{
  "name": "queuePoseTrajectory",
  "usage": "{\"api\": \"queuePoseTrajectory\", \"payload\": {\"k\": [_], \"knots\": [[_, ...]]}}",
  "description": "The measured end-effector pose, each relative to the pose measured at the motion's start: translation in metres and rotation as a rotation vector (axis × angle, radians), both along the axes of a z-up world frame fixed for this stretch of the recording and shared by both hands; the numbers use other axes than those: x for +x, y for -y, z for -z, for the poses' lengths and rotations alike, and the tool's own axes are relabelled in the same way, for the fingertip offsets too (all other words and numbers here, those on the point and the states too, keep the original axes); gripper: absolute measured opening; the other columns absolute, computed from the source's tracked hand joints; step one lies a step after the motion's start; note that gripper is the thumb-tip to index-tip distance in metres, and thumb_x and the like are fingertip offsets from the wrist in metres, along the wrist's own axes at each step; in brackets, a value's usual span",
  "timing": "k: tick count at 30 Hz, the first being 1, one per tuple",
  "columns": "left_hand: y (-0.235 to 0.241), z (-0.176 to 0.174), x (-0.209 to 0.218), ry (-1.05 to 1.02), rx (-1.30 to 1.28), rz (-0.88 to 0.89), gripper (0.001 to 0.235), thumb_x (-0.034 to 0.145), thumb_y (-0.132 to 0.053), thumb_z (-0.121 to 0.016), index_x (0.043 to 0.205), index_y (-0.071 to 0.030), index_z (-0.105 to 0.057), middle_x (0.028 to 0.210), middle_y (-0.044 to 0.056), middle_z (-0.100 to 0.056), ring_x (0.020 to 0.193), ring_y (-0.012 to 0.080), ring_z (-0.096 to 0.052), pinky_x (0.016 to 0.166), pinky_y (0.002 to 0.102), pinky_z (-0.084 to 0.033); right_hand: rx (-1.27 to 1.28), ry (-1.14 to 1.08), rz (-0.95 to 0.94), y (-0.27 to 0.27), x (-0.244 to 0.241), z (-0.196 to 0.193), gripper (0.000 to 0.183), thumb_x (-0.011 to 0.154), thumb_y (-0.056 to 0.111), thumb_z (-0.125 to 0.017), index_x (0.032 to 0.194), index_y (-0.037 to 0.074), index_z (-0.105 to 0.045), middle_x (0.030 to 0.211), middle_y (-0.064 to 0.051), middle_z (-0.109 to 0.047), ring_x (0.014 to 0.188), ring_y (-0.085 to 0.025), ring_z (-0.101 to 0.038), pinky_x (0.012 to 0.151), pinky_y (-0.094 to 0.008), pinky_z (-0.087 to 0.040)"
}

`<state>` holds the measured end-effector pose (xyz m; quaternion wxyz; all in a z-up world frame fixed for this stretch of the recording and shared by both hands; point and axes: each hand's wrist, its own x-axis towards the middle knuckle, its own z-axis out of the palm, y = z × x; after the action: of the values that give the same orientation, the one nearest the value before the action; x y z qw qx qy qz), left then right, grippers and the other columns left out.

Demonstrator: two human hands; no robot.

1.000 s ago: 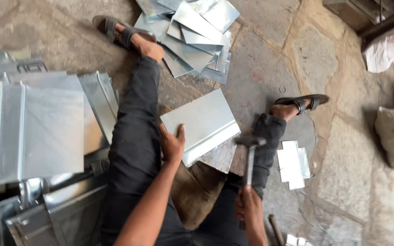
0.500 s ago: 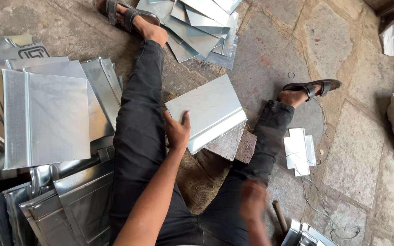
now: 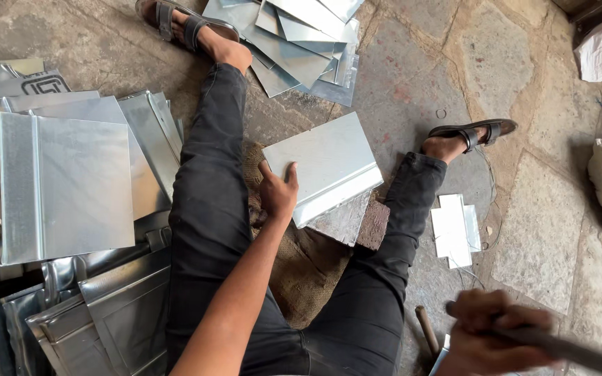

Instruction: The person sits on the floor and hammers various rectangular metal sheets against a small block to flatten and shape them, moving finished sheets into a pile.

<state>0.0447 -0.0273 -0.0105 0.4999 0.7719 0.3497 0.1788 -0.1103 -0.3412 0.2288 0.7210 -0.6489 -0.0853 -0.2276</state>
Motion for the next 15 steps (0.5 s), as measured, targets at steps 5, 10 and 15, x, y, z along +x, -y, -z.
{"api": "queuePoseTrajectory", "payload": {"k": [5, 10, 15], "knots": [[0.0, 0.005, -0.013, 0.021, 0.027, -0.016, 0.07, 0.099, -0.046, -0.069, 0.133, 0.007, -0.039, 0.085, 0.025, -0.071, 0.071, 0.0364, -0.075, 0.059, 0.044, -0.061, -0.465, -0.446, -0.104, -0.051, 0.001, 0.117, 0.036, 0.107, 0.048, -0.052, 0.101, 0.012, -0.056, 0.068, 0.004, -0.04, 0.05, -0.006, -0.033, 0.044, -0.025, -0.025], [-0.002, -0.003, -0.007, 0.101, 0.071, -0.026, 0.066, 0.099, -0.043, -0.068, 0.131, 0.007, -0.039, 0.086, 0.024, -0.071, 0.071, 0.0368, -0.074, 0.052, 0.044, -0.059, -0.235, -1.002, -0.223, -0.032, 0.001, 0.117, 0.031, 0.103, 0.04, -0.057, 0.098, 0.01, -0.059, 0.063, 0.005, -0.037, 0.045, -0.005, -0.031, 0.038, -0.024, -0.024], [0.001, -0.002, -0.01, 0.068, 0.039, -0.018, 0.064, 0.099, -0.042, -0.07, 0.13, 0.005, -0.039, 0.082, 0.023, -0.071, 0.067, 0.0351, -0.074, 0.05, 0.043, -0.058, -0.01, -0.773, 0.131, 0.044, 0.018, 0.035, 0.029, 0.102, 0.039, -0.054, 0.096, 0.01, -0.055, 0.065, 0.001, -0.042, 0.047, -0.01, -0.036, 0.04, -0.029, -0.028]]}}
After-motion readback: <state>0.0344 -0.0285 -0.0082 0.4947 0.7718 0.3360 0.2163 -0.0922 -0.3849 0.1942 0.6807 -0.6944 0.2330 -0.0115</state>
